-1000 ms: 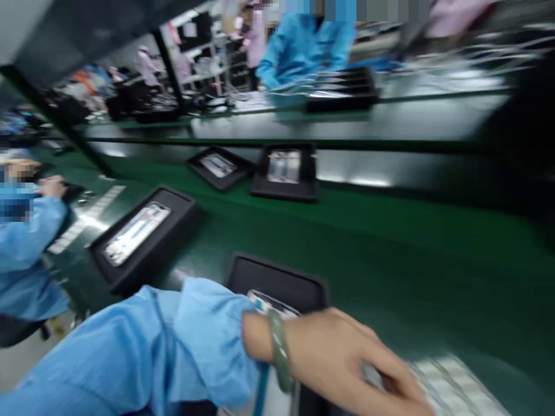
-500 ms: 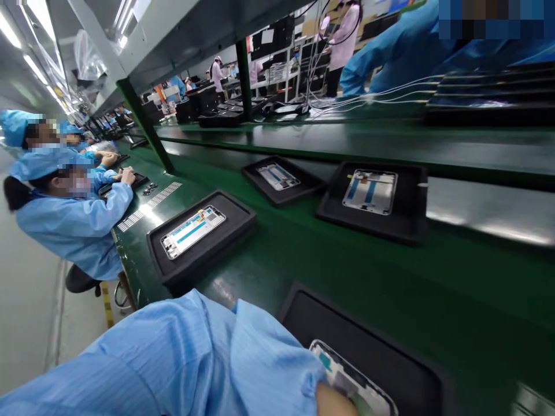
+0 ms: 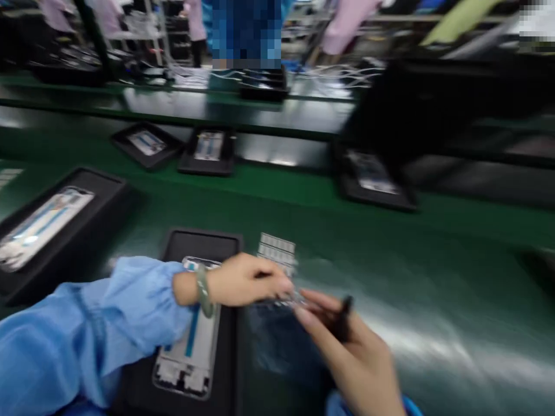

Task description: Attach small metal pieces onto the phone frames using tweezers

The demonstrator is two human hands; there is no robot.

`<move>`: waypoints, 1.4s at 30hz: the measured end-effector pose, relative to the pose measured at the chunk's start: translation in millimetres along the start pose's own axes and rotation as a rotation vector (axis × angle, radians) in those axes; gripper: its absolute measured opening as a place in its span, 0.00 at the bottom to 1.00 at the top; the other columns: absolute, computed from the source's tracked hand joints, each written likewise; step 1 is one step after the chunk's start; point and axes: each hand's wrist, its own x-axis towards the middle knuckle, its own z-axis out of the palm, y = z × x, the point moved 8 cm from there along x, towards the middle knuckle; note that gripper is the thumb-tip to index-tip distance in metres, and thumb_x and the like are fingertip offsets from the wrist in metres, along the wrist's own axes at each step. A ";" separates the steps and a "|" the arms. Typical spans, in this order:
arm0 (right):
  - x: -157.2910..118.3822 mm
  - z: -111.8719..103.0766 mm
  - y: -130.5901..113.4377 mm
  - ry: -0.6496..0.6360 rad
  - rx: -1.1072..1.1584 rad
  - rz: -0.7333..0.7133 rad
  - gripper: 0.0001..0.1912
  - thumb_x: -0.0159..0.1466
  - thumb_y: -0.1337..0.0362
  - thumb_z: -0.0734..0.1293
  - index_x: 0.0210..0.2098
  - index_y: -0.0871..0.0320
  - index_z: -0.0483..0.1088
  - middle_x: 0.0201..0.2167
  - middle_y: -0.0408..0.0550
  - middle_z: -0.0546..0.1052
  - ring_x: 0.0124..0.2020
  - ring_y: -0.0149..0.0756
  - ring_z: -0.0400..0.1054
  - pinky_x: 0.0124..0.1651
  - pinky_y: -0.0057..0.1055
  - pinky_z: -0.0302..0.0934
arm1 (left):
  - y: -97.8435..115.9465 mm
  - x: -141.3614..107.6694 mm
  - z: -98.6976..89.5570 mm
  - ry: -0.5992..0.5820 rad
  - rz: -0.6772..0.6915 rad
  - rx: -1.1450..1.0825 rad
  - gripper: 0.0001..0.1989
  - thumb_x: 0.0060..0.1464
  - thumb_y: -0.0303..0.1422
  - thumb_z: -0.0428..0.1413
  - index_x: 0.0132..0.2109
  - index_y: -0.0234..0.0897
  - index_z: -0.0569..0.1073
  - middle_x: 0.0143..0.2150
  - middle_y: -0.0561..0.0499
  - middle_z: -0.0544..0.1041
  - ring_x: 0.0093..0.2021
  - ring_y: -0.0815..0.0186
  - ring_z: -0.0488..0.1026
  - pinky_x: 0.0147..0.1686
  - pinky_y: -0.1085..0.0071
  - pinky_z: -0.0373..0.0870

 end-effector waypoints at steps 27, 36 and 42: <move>-6.8 19.3 -33.5 -0.122 -0.006 -0.113 0.15 0.58 0.60 0.69 0.45 0.53 0.73 0.35 0.45 0.78 0.35 0.35 0.73 0.40 0.30 0.68 | -4.2 -6.1 3.4 -0.055 -0.045 -0.146 0.11 0.51 0.36 0.59 0.34 0.31 0.78 0.32 0.49 0.78 0.36 0.66 0.73 0.37 0.74 0.66; -9.0 17.4 -35.9 -0.158 -0.107 -0.229 0.14 0.60 0.59 0.67 0.45 0.53 0.74 0.36 0.47 0.76 0.34 0.36 0.70 0.37 0.30 0.66 | -11.5 -0.6 5.2 -0.110 -0.043 -0.102 0.10 0.50 0.36 0.60 0.35 0.32 0.79 0.31 0.52 0.77 0.32 0.69 0.70 0.33 0.76 0.63; -9.9 19.6 -41.7 -0.204 -0.161 -0.255 0.18 0.60 0.58 0.66 0.49 0.52 0.72 0.31 0.47 0.74 0.31 0.35 0.69 0.35 0.29 0.66 | -12.8 -0.6 4.9 -0.139 -0.075 -0.099 0.10 0.51 0.35 0.59 0.37 0.33 0.79 0.29 0.53 0.76 0.31 0.71 0.69 0.32 0.78 0.63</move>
